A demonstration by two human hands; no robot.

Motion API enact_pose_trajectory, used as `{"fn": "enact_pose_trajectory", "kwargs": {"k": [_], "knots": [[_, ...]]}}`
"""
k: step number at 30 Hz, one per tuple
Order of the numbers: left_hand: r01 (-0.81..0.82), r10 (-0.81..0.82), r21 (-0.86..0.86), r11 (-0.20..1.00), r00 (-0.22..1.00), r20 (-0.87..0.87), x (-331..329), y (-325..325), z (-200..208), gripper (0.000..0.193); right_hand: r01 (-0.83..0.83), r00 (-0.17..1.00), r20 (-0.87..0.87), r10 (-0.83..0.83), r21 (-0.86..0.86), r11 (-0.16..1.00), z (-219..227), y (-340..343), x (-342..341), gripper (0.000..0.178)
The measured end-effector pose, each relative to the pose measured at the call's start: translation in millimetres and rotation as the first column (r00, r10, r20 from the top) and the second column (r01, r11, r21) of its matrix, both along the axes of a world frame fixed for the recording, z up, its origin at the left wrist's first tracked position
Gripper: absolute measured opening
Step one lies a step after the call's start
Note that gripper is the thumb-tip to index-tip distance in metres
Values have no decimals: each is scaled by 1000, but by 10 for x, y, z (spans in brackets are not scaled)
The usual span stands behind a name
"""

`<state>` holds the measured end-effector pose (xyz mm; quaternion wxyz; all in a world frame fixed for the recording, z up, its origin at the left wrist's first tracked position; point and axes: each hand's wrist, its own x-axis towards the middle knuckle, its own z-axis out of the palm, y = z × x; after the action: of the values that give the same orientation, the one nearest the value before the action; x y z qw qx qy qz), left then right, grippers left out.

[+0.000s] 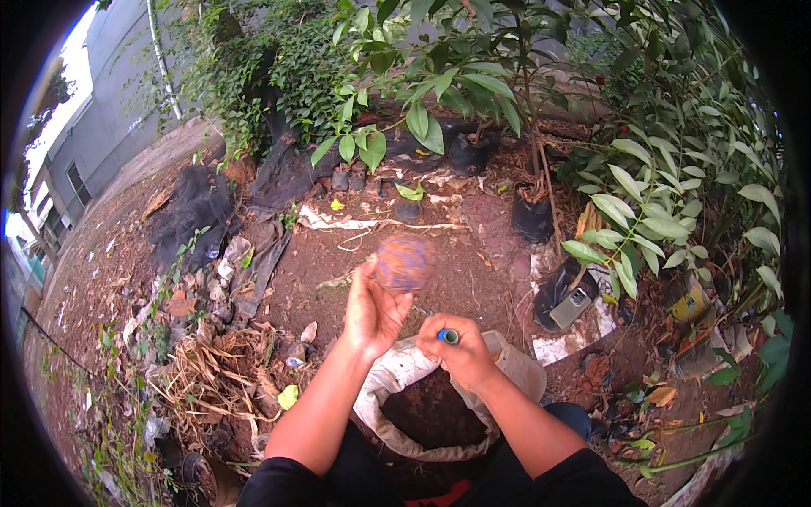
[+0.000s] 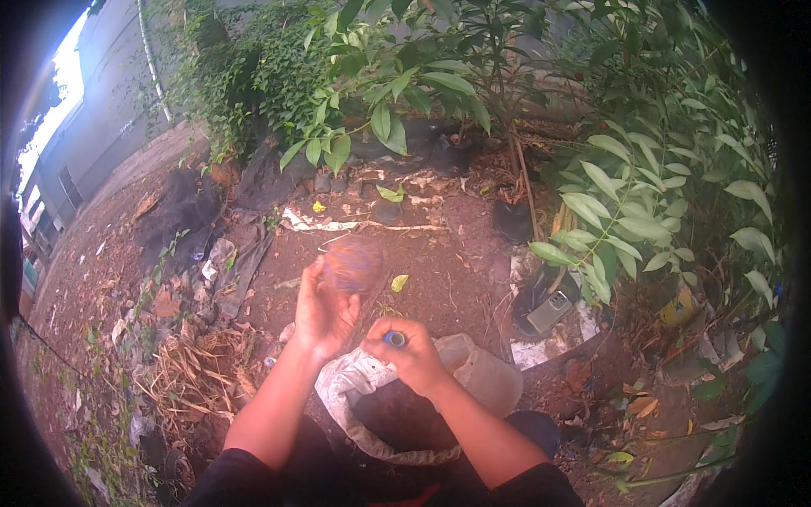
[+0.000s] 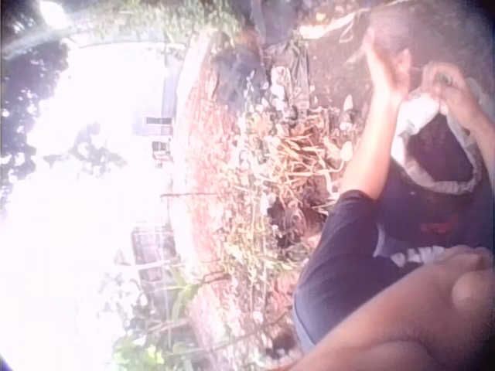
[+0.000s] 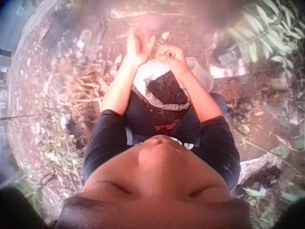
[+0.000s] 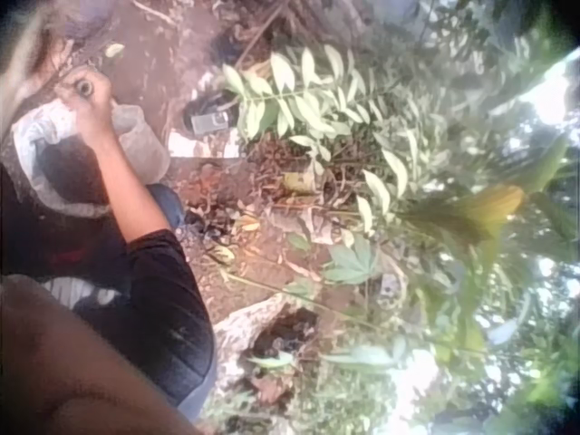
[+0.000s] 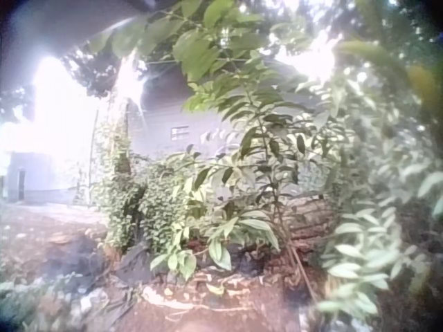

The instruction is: The person sits on the ground and repeatedly picks up coconut husks from a white sack. They use a blue marker to draw on the surface of each husk, then place it back into the sack. The process is repeated for multiple husks.

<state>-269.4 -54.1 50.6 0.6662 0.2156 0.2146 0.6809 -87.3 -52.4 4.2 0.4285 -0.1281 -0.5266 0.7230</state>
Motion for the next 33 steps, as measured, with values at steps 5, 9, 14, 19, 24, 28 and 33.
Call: {"fn": "enact_pose_trajectory", "kwargs": {"k": [5, 9, 14, 19, 24, 28, 33], "knots": [[60, -61, -69, 996, 998, -9, -149, -32, -31, 72, 67, 988, -86, -125, -488, 870, 55, 248, 145, 12], [-1, -27, -53, 999, 847, -531, -124, -32, -65, 54, 173, 964, -63, -258, -588, 790, 194, 400, 332, 20], [-31, -18, -43, 999, 562, -827, 91, -99, 20, 36, 251, 964, 12, -265, -370, 895, 394, 422, 534, 26], [134, -1, 56, 989, 392, -920, 160, -169, 115, 47, 264, 963, 120, -242, -223, 939, 473, 416, 646, 22], [54, 209, 213, 976, 76, -975, 146, -173, 44, 59, 287, 909, 308, -282, 30, 957, 521, 344, 577, 18], [-7, 355, 356, 935, -60, -933, 205, -197, 106, 60, 239, 900, 357, -251, 80, 968, 528, 246, 483, 13], [-81, 477, 477, 875, -14, -879, 204, -143, 78, 60, 196, 870, 418, -264, 200, 960, 524, 103, 386, 15]]}}
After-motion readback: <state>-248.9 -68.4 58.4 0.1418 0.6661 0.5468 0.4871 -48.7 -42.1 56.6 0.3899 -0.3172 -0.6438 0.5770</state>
